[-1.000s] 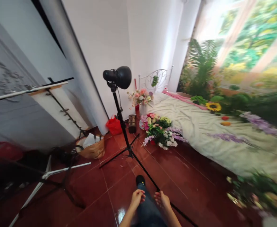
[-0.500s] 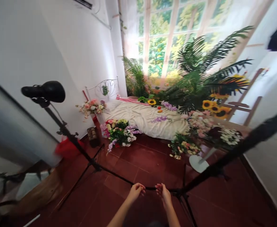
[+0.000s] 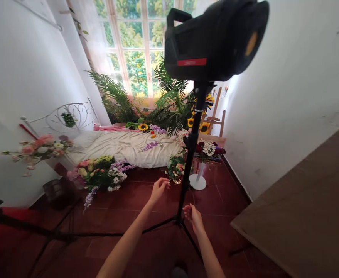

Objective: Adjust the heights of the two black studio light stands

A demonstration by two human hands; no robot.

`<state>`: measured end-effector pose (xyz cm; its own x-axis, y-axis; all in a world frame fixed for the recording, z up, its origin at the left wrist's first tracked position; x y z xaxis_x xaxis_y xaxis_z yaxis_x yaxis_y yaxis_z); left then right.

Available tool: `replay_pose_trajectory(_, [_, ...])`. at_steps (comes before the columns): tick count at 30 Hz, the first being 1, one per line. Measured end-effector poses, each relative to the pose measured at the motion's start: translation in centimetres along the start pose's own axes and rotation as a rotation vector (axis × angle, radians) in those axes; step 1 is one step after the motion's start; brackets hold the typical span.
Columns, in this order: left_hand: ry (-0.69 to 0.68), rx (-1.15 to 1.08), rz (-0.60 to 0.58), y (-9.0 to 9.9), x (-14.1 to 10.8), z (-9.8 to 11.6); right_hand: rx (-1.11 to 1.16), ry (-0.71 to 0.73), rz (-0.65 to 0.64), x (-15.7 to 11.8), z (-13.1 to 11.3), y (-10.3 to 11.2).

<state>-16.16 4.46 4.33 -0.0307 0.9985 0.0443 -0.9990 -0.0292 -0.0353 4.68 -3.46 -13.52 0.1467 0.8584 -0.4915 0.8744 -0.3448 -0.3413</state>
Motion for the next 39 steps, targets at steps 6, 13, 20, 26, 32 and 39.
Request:
replay_pose_trajectory(6, [-0.252,-0.015,-0.135,-10.0,4.3,10.0,0.027,0.053,-0.067,1.3,-6.7,1.6])
replay_pose_trajectory(13, [-0.329,-0.031,-0.054,-16.5,6.3,17.2,-0.053,0.027,-0.267,1.5,-10.4,-1.2])
replay_pose_trajectory(20, [-0.227,-0.14,0.102,-17.8,8.1,18.3,0.004,-0.06,-0.329,1.7,-10.7,-1.4])
replay_pose_trajectory(26, [-0.218,-0.128,0.151,-17.9,8.8,17.4,0.362,-0.275,-0.503,1.1,-9.8,-3.2])
replay_pose_trajectory(32, [-0.207,-0.143,0.201,-17.8,9.2,16.8,0.693,-0.232,-0.652,0.7,-11.2,-6.4])
replay_pose_trajectory(39, [-0.185,-0.132,0.227,-17.8,9.7,16.2,0.707,-0.28,-0.677,0.3,-10.7,-5.8])
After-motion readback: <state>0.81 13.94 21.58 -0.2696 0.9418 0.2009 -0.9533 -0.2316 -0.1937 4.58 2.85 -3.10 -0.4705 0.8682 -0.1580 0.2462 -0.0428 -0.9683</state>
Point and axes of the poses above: each hand's wrist, its own x-axis towards the middle knuckle, its own y-axis out of the back of the hand, z = x × y, the point moved 10 cm from there along x, towards the middle knuckle, and after that the axes turned 6 degrees about y, right-handed, at the moved point
